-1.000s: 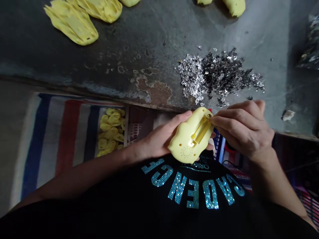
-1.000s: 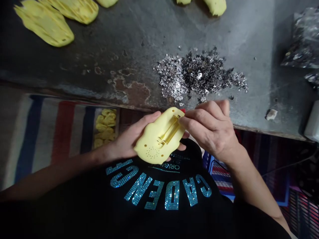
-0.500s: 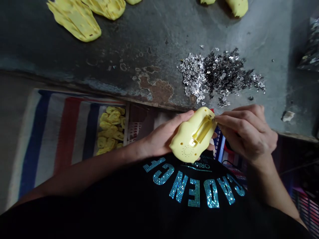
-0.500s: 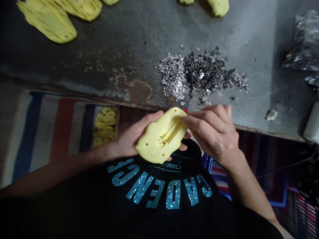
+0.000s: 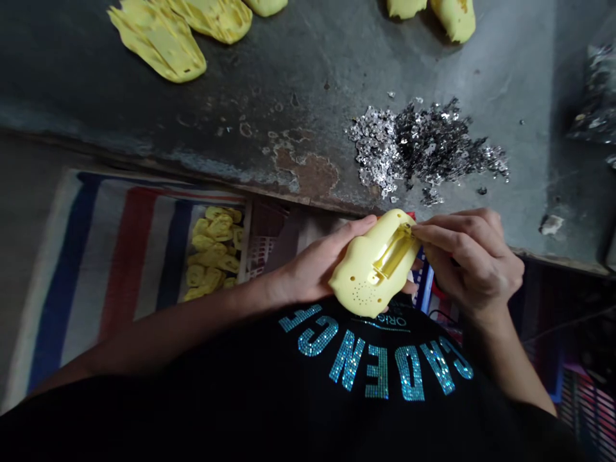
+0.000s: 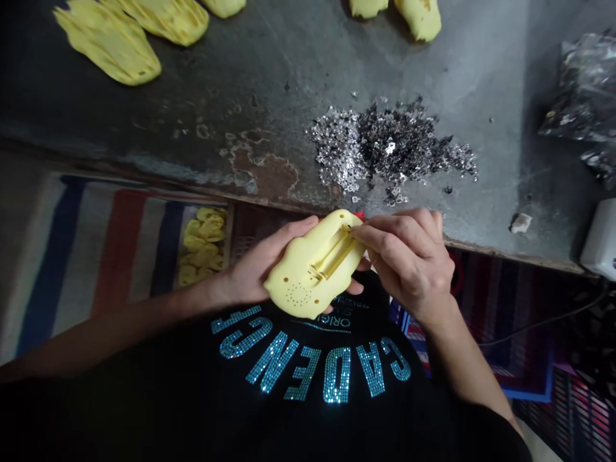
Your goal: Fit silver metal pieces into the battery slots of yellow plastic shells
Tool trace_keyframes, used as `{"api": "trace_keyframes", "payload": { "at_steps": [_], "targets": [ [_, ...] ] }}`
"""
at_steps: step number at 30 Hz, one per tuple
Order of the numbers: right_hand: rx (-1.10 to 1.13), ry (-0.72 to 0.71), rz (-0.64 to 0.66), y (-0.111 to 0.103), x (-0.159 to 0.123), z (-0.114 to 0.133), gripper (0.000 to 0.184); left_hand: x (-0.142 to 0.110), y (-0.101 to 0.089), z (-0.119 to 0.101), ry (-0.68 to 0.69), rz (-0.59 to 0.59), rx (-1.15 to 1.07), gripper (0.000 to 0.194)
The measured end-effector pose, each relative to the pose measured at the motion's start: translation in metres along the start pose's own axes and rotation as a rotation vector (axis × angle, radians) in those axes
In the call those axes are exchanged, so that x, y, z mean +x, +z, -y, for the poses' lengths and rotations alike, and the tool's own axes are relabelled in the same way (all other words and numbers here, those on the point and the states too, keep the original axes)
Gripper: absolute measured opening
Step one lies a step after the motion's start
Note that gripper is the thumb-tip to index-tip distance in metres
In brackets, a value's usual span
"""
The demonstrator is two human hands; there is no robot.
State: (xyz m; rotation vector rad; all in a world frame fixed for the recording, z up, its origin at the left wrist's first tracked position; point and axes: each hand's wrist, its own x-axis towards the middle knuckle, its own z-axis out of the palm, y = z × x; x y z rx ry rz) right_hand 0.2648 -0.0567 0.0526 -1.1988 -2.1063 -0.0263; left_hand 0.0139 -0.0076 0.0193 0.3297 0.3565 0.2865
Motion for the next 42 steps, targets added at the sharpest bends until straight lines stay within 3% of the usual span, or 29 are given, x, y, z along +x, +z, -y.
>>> {"api": "trace_keyframes", "payload": {
  "at_steps": [8, 15, 19, 24, 30, 34, 38, 42],
  "targets": [
    [0.016, 0.012, -0.038, 0.002, -0.007, 0.006, 0.040, -0.004, 0.006, 0.001, 0.026, 0.004, 0.028, 0.073],
    [0.049, 0.046, -0.091, -0.006, -0.010, 0.018, 0.044, -0.008, 0.009, 0.010, 0.004, 0.034, 0.041, 0.083],
    [-0.023, -0.019, -0.061, -0.011, -0.011, 0.021, 0.044, -0.011, 0.016, 0.014, 0.010, 0.045, 0.057, 0.080],
    [-0.083, -0.143, -0.017, -0.016, -0.016, 0.021, 0.046, -0.016, 0.026, 0.016, 0.056, -0.028, 0.050, 0.061],
    [0.210, 0.123, -0.167, -0.029, -0.021, 0.033, 0.038, -0.023, 0.034, 0.022, 0.086, -0.098, 0.169, 0.078],
    [0.094, 0.002, -0.167, -0.030, -0.029, 0.041, 0.034, -0.026, 0.039, 0.025, 0.204, -0.245, 0.237, 0.077],
    [-0.090, -0.135, -0.188, -0.026, -0.040, 0.048, 0.031, -0.027, 0.042, 0.028, 0.128, -0.151, 0.232, 0.075],
    [0.120, 0.014, -0.138, -0.032, -0.043, 0.054, 0.034, -0.026, 0.047, 0.036, 0.198, -0.130, 0.269, 0.072]
  ]
}}
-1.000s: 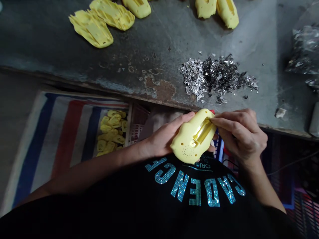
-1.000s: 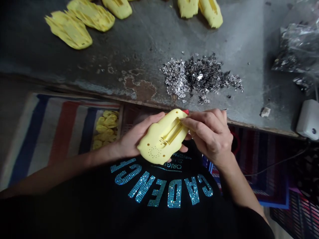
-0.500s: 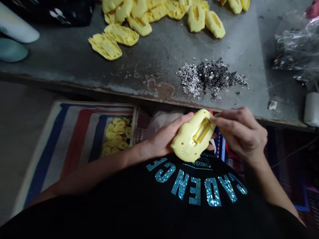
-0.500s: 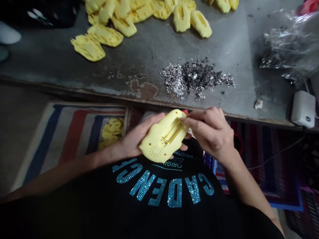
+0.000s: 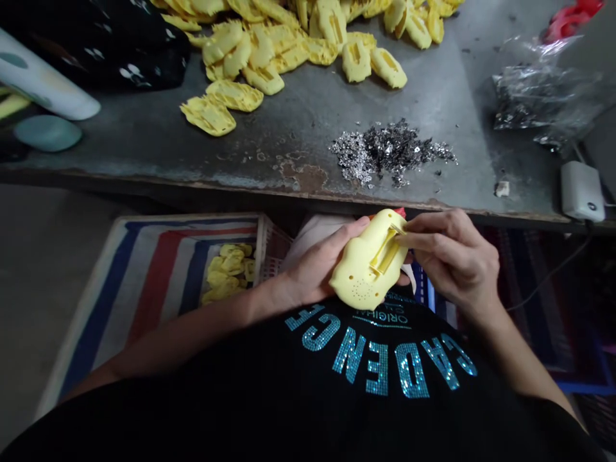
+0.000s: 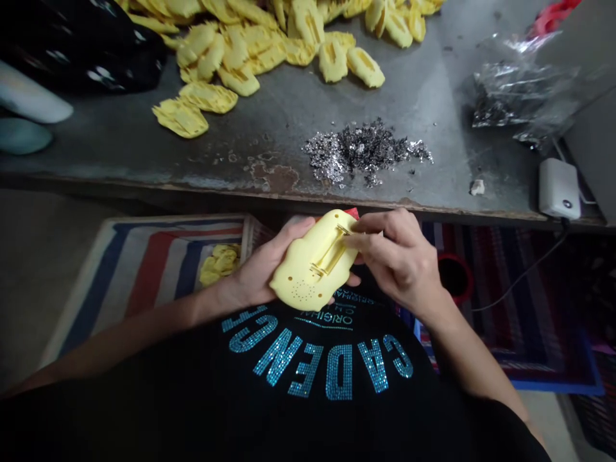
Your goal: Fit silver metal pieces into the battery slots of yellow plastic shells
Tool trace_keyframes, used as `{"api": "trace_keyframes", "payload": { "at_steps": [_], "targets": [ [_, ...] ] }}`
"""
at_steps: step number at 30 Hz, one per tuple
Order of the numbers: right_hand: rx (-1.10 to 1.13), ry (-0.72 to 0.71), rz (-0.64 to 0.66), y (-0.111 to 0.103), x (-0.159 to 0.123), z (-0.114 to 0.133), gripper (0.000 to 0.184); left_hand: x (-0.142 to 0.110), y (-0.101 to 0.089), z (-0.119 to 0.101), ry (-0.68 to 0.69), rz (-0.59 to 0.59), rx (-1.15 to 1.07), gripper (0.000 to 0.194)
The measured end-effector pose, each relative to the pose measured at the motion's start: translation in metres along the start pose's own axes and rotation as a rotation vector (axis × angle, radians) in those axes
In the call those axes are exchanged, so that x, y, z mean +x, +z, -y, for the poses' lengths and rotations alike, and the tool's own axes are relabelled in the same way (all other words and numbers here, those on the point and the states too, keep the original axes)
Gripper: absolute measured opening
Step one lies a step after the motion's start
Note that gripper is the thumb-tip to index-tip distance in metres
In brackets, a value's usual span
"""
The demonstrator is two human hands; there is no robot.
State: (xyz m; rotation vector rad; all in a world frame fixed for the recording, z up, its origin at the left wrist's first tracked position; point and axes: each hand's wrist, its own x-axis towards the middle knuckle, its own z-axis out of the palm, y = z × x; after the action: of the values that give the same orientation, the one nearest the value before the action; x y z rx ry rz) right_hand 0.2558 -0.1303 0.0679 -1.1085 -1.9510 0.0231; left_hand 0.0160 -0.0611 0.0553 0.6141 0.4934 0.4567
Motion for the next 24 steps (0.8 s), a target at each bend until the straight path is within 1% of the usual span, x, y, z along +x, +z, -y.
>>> {"api": "trace_keyframes", "payload": {
  "at_steps": [2, 4, 7, 8, 10, 12, 14, 16, 18, 21, 24],
  "targets": [
    [0.144, 0.145, -0.021, -0.005, 0.003, 0.000, 0.030, 0.000, 0.005, 0.003, 0.067, -0.008, 0.025, 0.074],
    [0.250, 0.251, 0.014, -0.010, 0.009, -0.003, 0.027, -0.001, 0.010, 0.006, 0.118, -0.030, 0.056, 0.074],
    [0.362, 0.334, 0.170, -0.014, 0.018, -0.007, 0.028, -0.004, 0.013, 0.010, 0.217, -0.096, 0.148, 0.065],
    [0.387, 0.352, 0.202, -0.014, 0.021, -0.008, 0.027, -0.006, 0.013, 0.011, 0.239, -0.108, 0.191, 0.062],
    [0.424, 0.379, 0.215, -0.012, 0.024, -0.008, 0.024, -0.010, 0.012, 0.011, 0.256, -0.102, 0.273, 0.061],
    [0.463, 0.397, 0.190, -0.007, 0.024, -0.008, 0.027, -0.014, 0.008, 0.010, 0.255, -0.076, 0.333, 0.069],
    [0.496, 0.414, 0.132, 0.001, 0.022, -0.009, 0.034, -0.018, 0.004, 0.007, 0.233, -0.047, 0.381, 0.078],
    [0.524, 0.434, 0.072, 0.008, 0.018, -0.011, 0.039, -0.021, -0.001, 0.004, 0.201, -0.029, 0.438, 0.081],
    [0.540, 0.455, 0.034, 0.015, 0.014, -0.013, 0.040, -0.022, -0.006, 0.003, 0.186, -0.031, 0.463, 0.079],
    [0.522, 0.475, -0.003, 0.021, 0.012, -0.016, 0.038, -0.019, -0.012, 0.003, 0.179, -0.063, 0.417, 0.073],
    [0.511, 0.492, -0.028, 0.025, 0.014, -0.021, 0.035, -0.012, -0.018, 0.004, 0.199, -0.062, 0.384, 0.064]
  ]
}}
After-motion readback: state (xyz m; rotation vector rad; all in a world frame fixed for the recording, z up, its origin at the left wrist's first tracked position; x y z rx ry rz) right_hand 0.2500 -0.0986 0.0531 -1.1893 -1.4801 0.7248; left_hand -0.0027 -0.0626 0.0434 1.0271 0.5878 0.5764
